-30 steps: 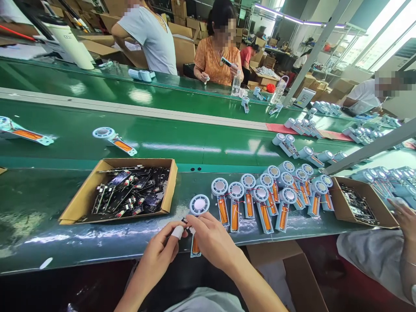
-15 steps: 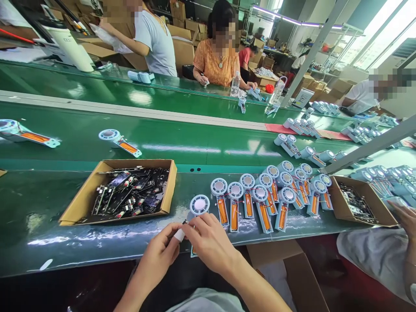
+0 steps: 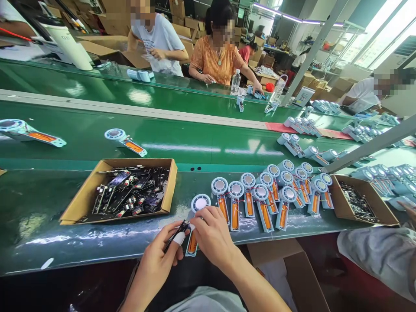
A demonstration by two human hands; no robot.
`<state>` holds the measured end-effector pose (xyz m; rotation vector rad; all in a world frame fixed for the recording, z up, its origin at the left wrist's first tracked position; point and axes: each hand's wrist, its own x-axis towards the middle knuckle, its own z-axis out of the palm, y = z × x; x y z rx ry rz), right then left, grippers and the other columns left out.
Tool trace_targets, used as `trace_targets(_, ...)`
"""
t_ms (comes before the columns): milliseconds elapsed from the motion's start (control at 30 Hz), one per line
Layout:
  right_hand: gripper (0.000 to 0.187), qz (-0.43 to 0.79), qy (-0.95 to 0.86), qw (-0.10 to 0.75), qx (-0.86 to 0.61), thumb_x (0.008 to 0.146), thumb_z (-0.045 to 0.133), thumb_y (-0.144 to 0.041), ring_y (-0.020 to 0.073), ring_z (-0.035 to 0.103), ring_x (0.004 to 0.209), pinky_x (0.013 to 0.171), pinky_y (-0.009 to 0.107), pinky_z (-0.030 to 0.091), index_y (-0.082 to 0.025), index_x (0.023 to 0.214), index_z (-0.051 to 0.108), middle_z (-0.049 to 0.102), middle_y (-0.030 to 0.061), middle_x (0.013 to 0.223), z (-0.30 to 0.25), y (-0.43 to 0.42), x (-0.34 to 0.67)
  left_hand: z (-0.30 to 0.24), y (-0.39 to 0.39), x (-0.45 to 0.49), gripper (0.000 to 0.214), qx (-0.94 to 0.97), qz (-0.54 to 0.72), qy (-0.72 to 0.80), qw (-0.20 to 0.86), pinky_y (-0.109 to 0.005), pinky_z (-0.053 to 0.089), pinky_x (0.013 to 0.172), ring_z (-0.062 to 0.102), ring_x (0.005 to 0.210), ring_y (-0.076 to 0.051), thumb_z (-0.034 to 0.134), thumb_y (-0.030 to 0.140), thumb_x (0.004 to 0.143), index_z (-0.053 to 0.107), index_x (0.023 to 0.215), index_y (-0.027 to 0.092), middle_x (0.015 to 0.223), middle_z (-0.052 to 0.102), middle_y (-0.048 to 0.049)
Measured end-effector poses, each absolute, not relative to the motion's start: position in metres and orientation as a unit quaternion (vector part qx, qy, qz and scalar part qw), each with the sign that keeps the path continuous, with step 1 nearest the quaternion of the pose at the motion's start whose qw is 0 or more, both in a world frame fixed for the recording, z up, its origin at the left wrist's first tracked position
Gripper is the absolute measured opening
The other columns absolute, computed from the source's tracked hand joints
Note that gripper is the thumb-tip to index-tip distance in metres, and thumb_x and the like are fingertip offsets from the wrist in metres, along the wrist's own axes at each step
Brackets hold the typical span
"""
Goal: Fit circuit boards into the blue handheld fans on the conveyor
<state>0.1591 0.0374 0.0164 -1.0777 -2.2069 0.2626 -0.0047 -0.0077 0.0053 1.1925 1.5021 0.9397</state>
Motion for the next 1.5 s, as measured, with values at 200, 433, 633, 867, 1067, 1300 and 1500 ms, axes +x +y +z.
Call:
trace_targets(200,0.022,0.086,-0.838,0.3,-0.448,0.089,0.056,-0.003,0.0218,0.057,0.091,0.08,0.036,0.049,-0.02,0.096,0.068,0.065,0.0073,0.1,0.019,0.033,0.154,-0.006,-0.011,-0.007,0.034,0.583,0.397,0.612,0.358,-0.033,0.062,0.061,0.072,0.059,-0.02,0.046,0.03,0.091,0.066,0.115,0.018,0.087,0.079,-0.0082)
trace_targets(433,0.021,0.078,-0.842,0.279,-0.455,0.092,0.052,-0.005,0.0229,0.056,0.088,0.078,0.037,0.049,-0.019,0.094,0.067,0.064,0.0089,0.099,0.016,0.033,0.152,-0.008,-0.006,-0.011,0.033,0.64,0.41,0.57,0.311,-0.034,0.063,0.08,0.076,0.089,-0.023,0.048,0.024,0.093,0.071,0.117,0.02,0.113,0.078,-0.0114)
trace_targets(633,0.023,0.226,-0.854,0.257,-0.392,0.089,0.064,-0.006,0.0201,0.057,0.094,0.083,0.033,0.05,-0.021,0.106,0.07,0.066,0.0054,0.103,0.029,0.056,0.17,0.002,0.009,-0.03,0.03,0.62,0.384,0.527,0.437,-0.024,0.059,0.053,0.067,0.058,-0.015,0.053,0.035,0.094,0.077,0.108,0.024,0.096,0.078,-0.0071)
trace_targets(867,0.02,0.237,-0.842,0.273,-0.4,0.088,0.066,-0.005,0.021,0.056,0.091,0.083,0.035,0.051,-0.02,0.095,0.074,0.069,0.0051,0.097,0.026,0.056,0.162,0.002,0.018,-0.035,0.029,0.633,0.38,0.501,0.452,-0.026,0.059,0.062,0.067,0.059,-0.015,0.054,0.034,0.092,0.079,0.102,0.024,0.092,0.078,-0.0058)
trace_targets(1067,0.041,0.294,-0.805,0.29,-0.426,0.088,0.066,-0.009,0.0229,0.059,0.11,0.096,0.038,0.053,-0.022,0.127,0.063,0.063,0.0094,0.12,0.034,0.04,0.181,0.001,0.011,-0.035,0.036,0.586,0.353,0.571,0.454,-0.032,0.062,0.073,0.075,0.071,-0.02,0.055,0.039,0.089,0.07,0.118,0.023,0.096,0.081,-0.0061)
trace_targets(1300,0.024,0.296,-0.802,0.302,-0.422,0.096,0.053,-0.014,0.018,0.066,0.087,0.078,0.03,0.057,-0.022,0.107,0.073,0.068,0.0072,0.097,0.023,0.027,0.187,-0.002,0.008,-0.034,0.044,0.615,0.29,0.587,0.44,-0.031,0.061,0.065,0.072,0.06,-0.019,0.043,0.034,0.095,0.059,0.134,0.022,0.083,0.078,-0.0041)
trace_targets(1500,0.015,0.459,-0.603,0.428,-0.492,0.091,0.063,-0.028,0.0177,0.07,0.073,0.067,0.029,0.059,-0.02,0.095,0.075,0.075,0.0057,0.085,0.008,0.041,0.156,-0.001,0.008,-0.03,0.061,0.77,0.204,0.556,0.237,-0.028,0.059,0.066,0.075,0.077,-0.021,0.031,0.004,0.086,0.067,0.128,0.027,0.096,0.073,-0.0074)
